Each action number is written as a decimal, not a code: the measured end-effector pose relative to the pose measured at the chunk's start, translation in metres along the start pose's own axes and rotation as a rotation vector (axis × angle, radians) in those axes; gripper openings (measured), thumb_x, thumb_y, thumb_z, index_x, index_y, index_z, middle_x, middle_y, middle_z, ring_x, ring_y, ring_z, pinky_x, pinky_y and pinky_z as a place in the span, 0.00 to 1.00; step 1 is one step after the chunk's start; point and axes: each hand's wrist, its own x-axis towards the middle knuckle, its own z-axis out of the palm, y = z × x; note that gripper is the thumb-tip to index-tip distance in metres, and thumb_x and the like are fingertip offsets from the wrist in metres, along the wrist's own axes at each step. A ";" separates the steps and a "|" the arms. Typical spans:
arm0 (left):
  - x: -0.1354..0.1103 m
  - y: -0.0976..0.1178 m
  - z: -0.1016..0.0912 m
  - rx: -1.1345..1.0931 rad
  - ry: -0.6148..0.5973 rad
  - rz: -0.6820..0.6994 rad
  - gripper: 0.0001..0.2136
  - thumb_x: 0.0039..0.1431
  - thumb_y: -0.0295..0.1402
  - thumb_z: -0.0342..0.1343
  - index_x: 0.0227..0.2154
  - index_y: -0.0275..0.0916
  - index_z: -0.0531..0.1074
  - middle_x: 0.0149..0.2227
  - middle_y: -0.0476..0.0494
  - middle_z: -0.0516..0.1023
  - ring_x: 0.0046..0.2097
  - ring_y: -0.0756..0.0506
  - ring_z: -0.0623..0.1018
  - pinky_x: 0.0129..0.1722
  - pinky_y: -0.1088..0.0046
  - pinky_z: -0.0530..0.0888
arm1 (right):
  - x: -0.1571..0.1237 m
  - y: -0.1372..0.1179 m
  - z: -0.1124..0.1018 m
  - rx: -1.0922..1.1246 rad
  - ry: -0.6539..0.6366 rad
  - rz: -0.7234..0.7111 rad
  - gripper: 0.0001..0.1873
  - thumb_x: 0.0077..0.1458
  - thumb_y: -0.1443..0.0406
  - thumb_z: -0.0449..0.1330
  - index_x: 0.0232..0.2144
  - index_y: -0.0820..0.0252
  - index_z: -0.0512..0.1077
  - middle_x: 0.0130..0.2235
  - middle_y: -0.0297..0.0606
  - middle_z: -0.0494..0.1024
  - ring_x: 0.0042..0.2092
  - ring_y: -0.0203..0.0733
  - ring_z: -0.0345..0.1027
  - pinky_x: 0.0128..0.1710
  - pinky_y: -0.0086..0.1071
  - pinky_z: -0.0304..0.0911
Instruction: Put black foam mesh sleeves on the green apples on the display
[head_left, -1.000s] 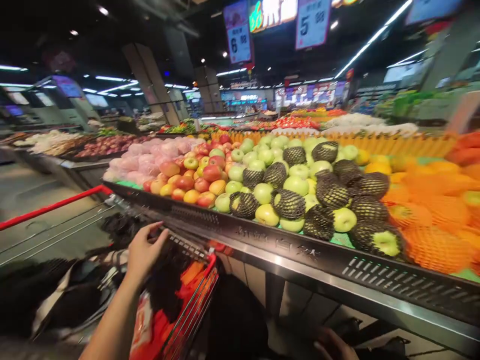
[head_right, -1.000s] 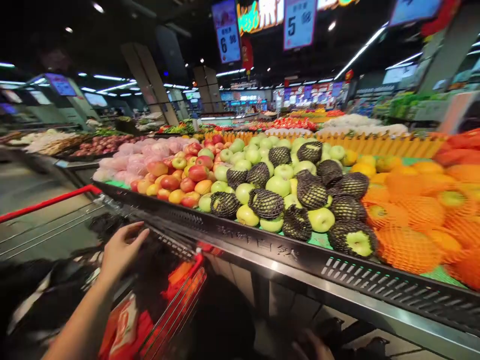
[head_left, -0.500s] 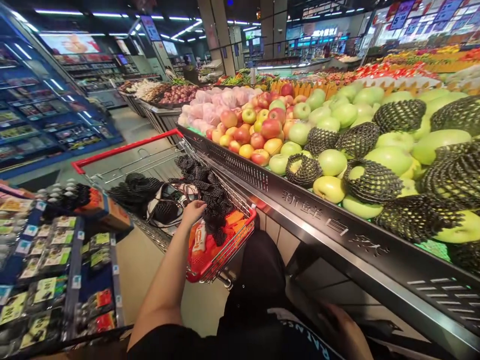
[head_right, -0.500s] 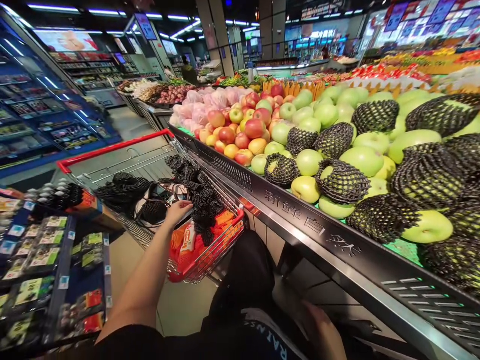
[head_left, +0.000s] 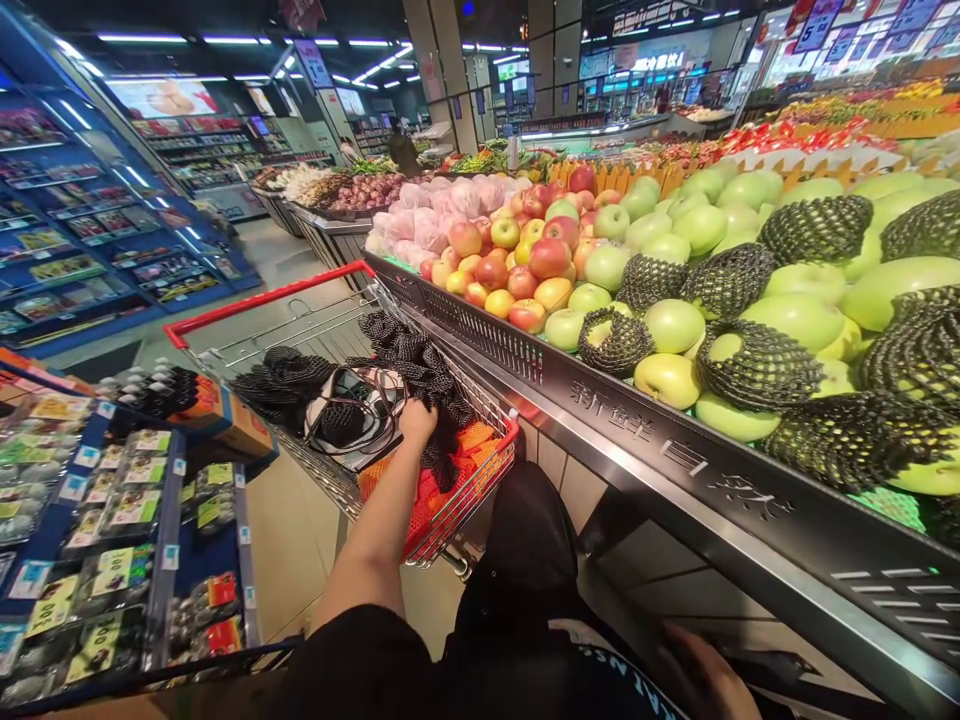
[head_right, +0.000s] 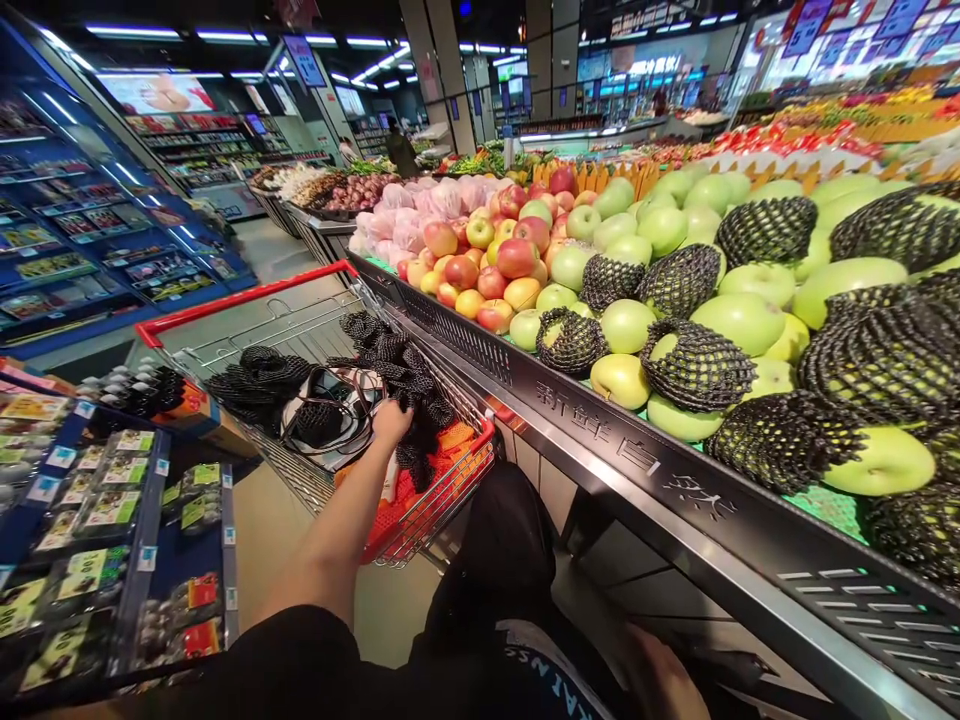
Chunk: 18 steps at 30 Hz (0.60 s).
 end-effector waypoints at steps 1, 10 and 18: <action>-0.004 0.005 -0.008 -0.003 0.041 0.002 0.09 0.60 0.30 0.55 0.39 0.30 0.72 0.47 0.29 0.73 0.52 0.33 0.73 0.51 0.51 0.69 | 0.001 0.004 0.000 0.005 -0.023 -0.020 0.14 0.48 0.54 0.61 0.39 0.29 0.78 0.43 0.38 0.84 0.47 0.63 0.76 0.45 0.50 0.71; -0.177 0.082 0.010 -0.286 -0.106 0.479 0.06 0.49 0.24 0.52 0.24 0.42 0.66 0.29 0.48 0.73 0.35 0.45 0.75 0.38 0.67 0.73 | 0.016 -0.059 0.001 0.251 -0.115 -0.032 0.17 0.47 0.50 0.66 0.37 0.47 0.82 0.41 0.42 0.85 0.44 0.59 0.78 0.47 0.43 0.73; -0.330 0.119 0.097 -0.845 -0.963 0.603 0.09 0.45 0.32 0.66 0.32 0.41 0.77 0.35 0.43 0.78 0.37 0.44 0.77 0.37 0.68 0.73 | 0.016 -0.088 0.015 0.566 0.209 -0.018 0.21 0.41 0.53 0.71 0.35 0.55 0.73 0.31 0.38 0.82 0.35 0.48 0.77 0.37 0.33 0.74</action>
